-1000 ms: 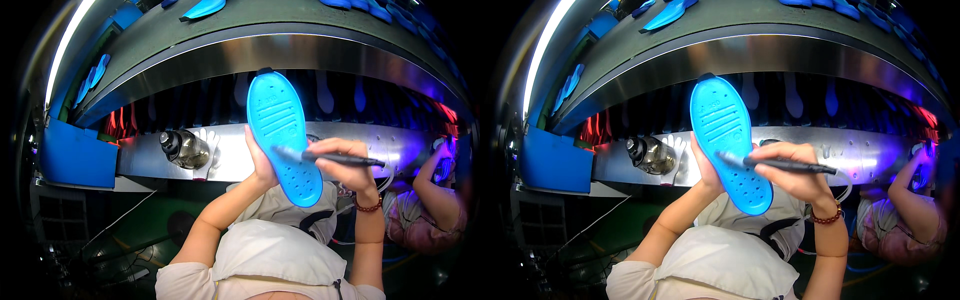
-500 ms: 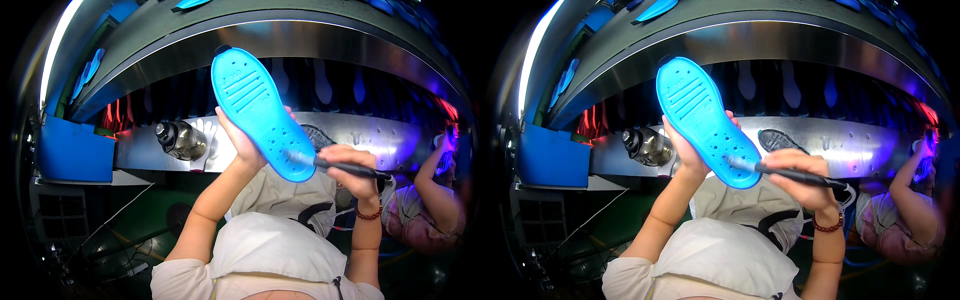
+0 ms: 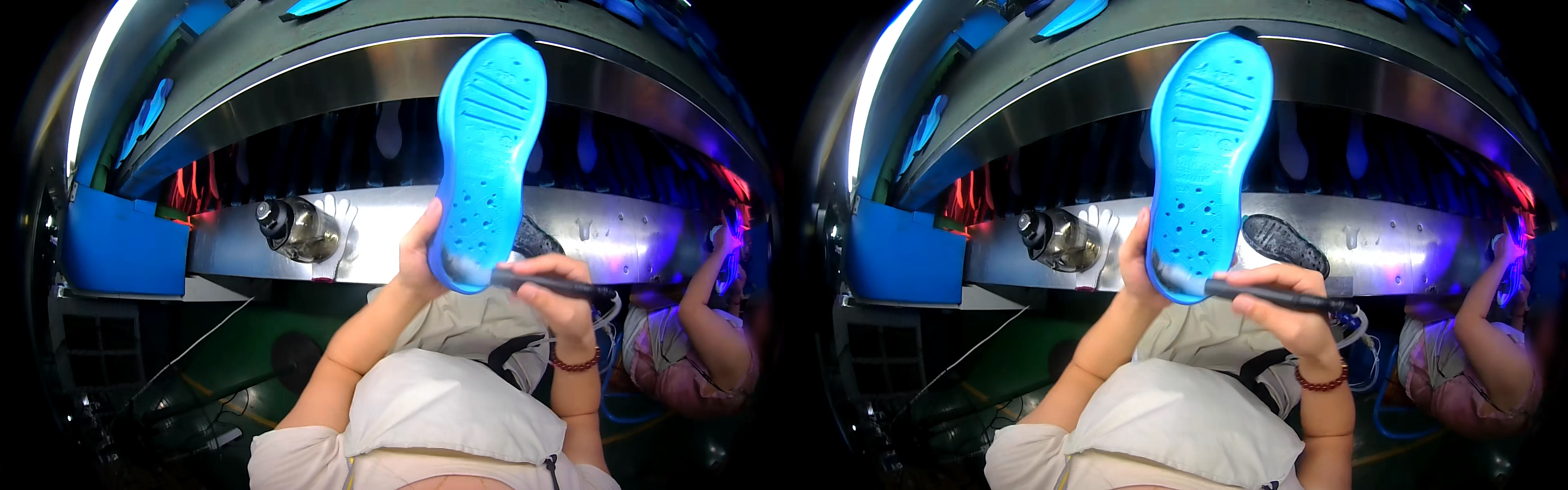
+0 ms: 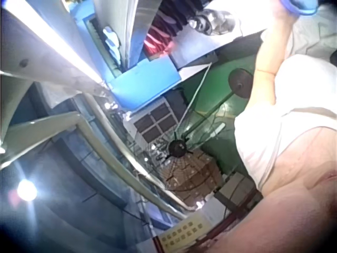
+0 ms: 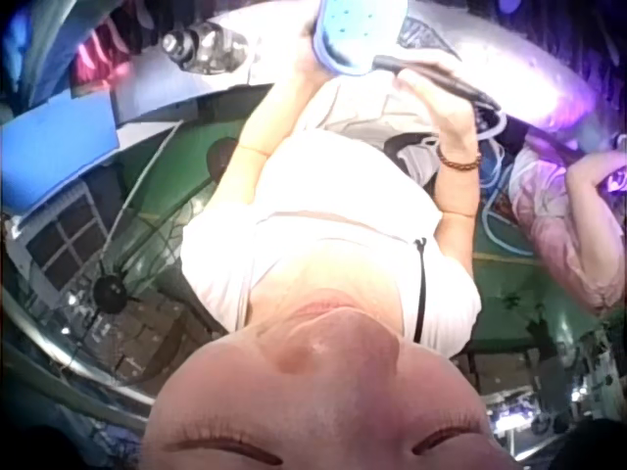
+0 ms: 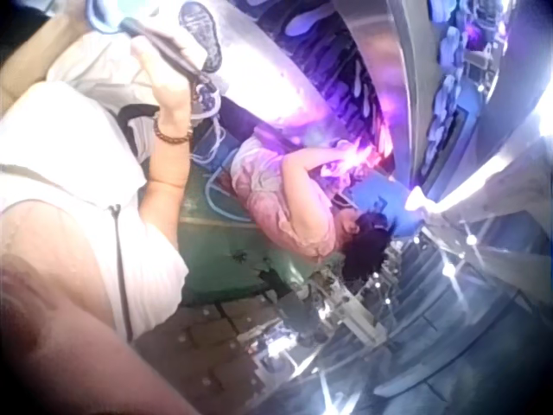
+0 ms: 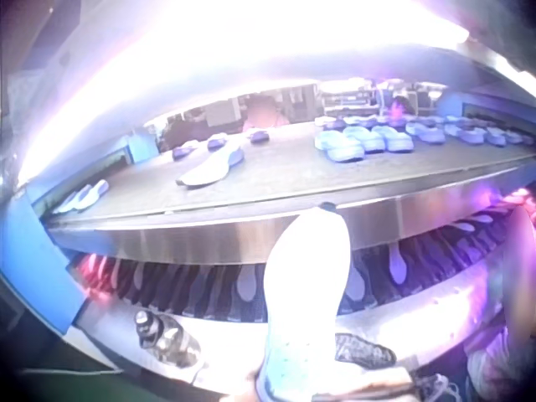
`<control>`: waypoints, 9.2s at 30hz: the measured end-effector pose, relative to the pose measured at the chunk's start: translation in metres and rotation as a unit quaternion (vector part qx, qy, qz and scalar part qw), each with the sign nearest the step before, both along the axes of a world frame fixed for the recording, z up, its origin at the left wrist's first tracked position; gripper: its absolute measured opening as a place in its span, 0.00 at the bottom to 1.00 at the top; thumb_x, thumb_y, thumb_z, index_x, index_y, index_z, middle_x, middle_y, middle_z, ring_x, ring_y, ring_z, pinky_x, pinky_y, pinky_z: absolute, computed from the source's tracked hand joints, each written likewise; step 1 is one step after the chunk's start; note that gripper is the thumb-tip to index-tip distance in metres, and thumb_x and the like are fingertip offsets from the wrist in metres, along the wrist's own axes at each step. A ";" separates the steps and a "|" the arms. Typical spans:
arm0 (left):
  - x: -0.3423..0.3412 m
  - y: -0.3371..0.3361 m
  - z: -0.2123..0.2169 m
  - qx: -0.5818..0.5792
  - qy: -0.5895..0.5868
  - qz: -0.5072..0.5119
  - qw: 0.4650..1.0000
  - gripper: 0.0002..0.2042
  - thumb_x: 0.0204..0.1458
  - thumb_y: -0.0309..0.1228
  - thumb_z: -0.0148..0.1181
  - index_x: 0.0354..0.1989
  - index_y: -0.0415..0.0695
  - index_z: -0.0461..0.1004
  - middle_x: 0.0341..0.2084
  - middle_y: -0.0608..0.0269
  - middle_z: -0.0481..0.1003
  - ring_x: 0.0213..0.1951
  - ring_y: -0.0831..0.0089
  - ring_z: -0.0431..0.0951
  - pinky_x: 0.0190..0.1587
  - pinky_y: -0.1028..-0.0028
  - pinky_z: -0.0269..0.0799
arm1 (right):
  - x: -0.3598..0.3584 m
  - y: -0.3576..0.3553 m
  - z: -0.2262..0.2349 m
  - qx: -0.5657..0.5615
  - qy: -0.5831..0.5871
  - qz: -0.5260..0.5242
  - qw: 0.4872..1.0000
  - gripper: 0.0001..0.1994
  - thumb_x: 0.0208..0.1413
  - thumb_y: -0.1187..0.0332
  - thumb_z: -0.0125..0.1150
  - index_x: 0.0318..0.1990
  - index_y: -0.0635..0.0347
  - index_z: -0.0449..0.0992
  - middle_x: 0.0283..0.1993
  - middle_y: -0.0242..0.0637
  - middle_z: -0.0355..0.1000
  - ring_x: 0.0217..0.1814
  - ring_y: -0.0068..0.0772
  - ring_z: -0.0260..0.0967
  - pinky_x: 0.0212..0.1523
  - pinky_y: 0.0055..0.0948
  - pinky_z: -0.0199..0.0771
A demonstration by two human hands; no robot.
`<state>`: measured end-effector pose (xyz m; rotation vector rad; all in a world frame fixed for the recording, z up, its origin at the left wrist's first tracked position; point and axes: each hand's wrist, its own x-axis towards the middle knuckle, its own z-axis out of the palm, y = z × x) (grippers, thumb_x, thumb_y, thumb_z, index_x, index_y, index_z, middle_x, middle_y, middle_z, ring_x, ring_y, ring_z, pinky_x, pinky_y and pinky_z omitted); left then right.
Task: The person takes blue shoe soles from a conveyor belt and applies a liquid substance to the bottom surface using a small brush before returning them to the belt.
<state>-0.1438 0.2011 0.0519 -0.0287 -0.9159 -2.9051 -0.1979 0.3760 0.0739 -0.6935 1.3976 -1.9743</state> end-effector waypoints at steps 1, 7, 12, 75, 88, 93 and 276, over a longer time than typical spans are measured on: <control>-0.002 -0.012 0.000 -0.013 0.023 -0.042 0.999 0.33 0.52 0.50 0.42 0.59 0.36 0.52 0.51 0.48 0.64 0.49 0.60 0.69 0.53 0.64 0.64 | -0.001 0.007 0.014 0.077 0.024 0.054 0.995 0.12 0.43 0.80 0.60 0.39 0.70 0.75 0.39 0.46 0.74 0.33 0.23 0.72 0.35 0.19 0.72; -0.004 -0.029 0.010 -0.070 -0.046 -0.186 0.979 0.30 0.49 0.43 0.52 0.56 0.34 0.58 0.46 0.47 0.68 0.47 0.65 0.71 0.50 0.69 0.67 | -0.018 0.001 0.020 0.038 0.299 0.102 0.948 0.11 0.42 0.80 0.61 0.37 0.65 0.77 0.37 0.45 0.75 0.34 0.31 0.75 0.37 0.24 0.75; -0.005 -0.034 0.015 -0.107 -0.172 -0.290 0.935 0.28 0.48 0.41 0.51 0.53 0.32 0.62 0.44 0.46 0.70 0.43 0.63 0.73 0.46 0.69 0.69 | -0.026 0.022 0.045 0.067 0.330 0.185 0.923 0.10 0.40 0.80 0.62 0.34 0.65 0.76 0.38 0.45 0.74 0.40 0.38 0.74 0.42 0.27 0.74; -0.019 -0.023 0.019 0.085 -0.039 0.006 0.996 0.44 0.44 0.70 0.29 0.57 0.41 0.56 0.48 0.43 0.66 0.48 0.50 0.69 0.51 0.52 0.65 | -0.011 0.020 0.018 0.065 0.331 0.011 0.941 0.10 0.39 0.81 0.63 0.33 0.66 0.77 0.36 0.43 0.75 0.42 0.41 0.72 0.46 0.32 0.71; 0.010 0.007 0.056 0.059 -0.015 0.070 0.996 0.28 0.57 0.49 0.35 0.55 0.35 0.58 0.46 0.49 0.69 0.46 0.63 0.72 0.50 0.66 0.66 | 0.027 -0.002 0.028 -0.063 0.114 -0.067 0.989 0.09 0.45 0.81 0.56 0.36 0.70 0.72 0.42 0.52 0.71 0.46 0.41 0.70 0.51 0.32 0.67; 0.004 0.001 0.047 0.091 0.001 0.107 0.990 0.26 0.55 0.46 0.41 0.52 0.35 0.61 0.42 0.51 0.71 0.41 0.65 0.74 0.45 0.68 0.70 | 0.016 -0.006 0.037 0.002 0.190 -0.137 0.972 0.10 0.41 0.82 0.58 0.35 0.69 0.74 0.39 0.52 0.73 0.42 0.41 0.72 0.47 0.32 0.70; -0.083 -0.037 0.049 -0.198 0.042 0.124 0.971 0.25 0.41 0.30 0.56 0.50 0.34 0.60 0.43 0.54 0.69 0.41 0.68 0.73 0.46 0.72 0.69 | -0.039 0.113 -0.054 -0.189 -0.187 -0.301 0.916 0.12 0.52 0.77 0.52 0.45 0.65 0.70 0.46 0.42 0.70 0.43 0.28 0.69 0.42 0.21 0.70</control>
